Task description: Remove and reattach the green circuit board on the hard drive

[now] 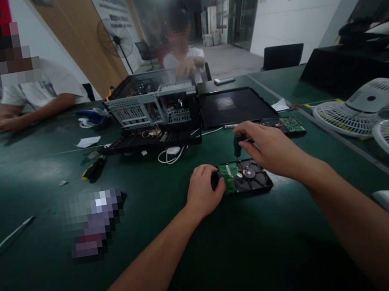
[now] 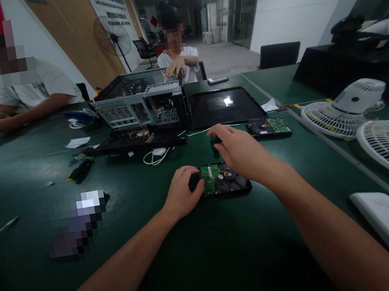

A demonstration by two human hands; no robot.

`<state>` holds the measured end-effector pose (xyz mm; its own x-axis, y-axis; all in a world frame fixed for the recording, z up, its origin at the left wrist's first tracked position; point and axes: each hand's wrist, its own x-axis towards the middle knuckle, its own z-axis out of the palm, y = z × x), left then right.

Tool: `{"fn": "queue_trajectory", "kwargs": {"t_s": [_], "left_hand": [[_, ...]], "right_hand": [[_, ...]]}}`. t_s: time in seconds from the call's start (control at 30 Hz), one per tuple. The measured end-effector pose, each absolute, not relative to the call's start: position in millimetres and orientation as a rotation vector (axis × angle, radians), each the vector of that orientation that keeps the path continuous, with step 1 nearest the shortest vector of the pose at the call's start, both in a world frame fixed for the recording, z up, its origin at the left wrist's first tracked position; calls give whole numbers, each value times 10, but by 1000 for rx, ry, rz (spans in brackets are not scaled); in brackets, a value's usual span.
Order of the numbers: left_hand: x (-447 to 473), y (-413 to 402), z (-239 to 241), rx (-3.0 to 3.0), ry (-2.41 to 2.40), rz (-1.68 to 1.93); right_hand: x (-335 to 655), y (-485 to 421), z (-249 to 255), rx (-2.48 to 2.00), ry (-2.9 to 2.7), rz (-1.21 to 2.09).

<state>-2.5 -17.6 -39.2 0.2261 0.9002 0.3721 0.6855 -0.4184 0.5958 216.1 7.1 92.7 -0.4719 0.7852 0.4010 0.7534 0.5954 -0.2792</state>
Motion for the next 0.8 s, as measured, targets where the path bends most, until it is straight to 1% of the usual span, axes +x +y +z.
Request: {"fn": "queue_trajectory", "kwargs": {"t_s": [0.23,0.8], "left_hand": [[-46,-151,-393,2168,1455,992],[-39,-153,-403,2176,1449,1006]], "right_hand": [[2156,46,950,-1222,-2324,110],[2204,23,981,-1269,-2361,-54]]}}
